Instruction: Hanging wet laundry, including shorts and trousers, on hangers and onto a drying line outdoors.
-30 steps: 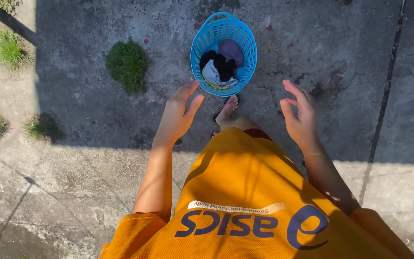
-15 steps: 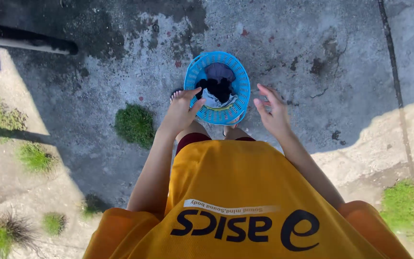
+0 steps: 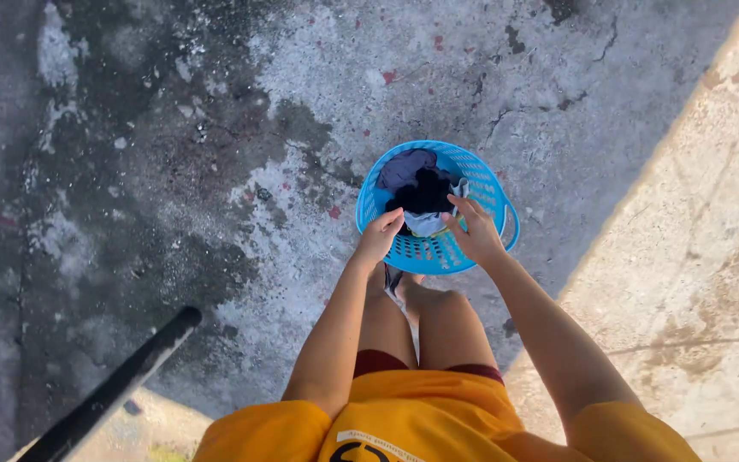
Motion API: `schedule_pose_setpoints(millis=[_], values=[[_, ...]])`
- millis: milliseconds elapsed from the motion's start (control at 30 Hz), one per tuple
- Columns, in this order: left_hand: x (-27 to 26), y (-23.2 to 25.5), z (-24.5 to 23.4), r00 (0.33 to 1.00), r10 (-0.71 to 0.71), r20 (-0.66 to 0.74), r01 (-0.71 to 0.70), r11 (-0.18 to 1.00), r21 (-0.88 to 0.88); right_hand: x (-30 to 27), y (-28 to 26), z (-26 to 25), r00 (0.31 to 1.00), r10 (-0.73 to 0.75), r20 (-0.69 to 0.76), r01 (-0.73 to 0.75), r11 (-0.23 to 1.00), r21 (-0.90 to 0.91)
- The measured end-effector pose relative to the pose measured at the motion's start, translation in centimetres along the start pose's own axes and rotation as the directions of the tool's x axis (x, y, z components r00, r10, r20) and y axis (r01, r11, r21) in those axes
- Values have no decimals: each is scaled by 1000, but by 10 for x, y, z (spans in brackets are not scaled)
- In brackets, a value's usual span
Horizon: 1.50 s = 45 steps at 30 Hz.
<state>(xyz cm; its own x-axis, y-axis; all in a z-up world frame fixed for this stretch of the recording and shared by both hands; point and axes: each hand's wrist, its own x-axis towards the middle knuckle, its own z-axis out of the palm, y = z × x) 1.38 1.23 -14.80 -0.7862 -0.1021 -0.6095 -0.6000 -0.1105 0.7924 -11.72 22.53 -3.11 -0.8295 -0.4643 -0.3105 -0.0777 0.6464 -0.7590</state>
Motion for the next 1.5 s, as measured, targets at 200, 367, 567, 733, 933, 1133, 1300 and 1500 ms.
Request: schedule_pose_setpoints(millis=[200,367,567,733,933,1133,1300,1500], values=[[125,-175,20,902,-431,13,425,884,-196,67,195,172,989,116,90,-107,988,-107],[217,-284,37,796,-599,-88,567,788,-238,123,314,281,967,214,137,-179,957,-229],[294,-357,41,824,-464,-325,396,882,-257,170,330,338,996,87,31,-81,983,-164],[275,-349,39,716,-671,-193,442,650,-618,164,362,354,959,270,83,-262,961,-91],[186,-187,42,486,-861,-149,572,443,-690,92,229,239,967,241,77,-239,970,-37],[100,-108,75,735,-678,-14,465,518,-718,-15,140,115,948,304,98,-312,946,86],[7,-14,74,903,-389,179,390,573,-721,-65,71,24,998,-61,16,57,985,165],[-111,151,42,914,-356,194,403,851,-336,-99,-76,-90,966,203,160,-258,715,650]])
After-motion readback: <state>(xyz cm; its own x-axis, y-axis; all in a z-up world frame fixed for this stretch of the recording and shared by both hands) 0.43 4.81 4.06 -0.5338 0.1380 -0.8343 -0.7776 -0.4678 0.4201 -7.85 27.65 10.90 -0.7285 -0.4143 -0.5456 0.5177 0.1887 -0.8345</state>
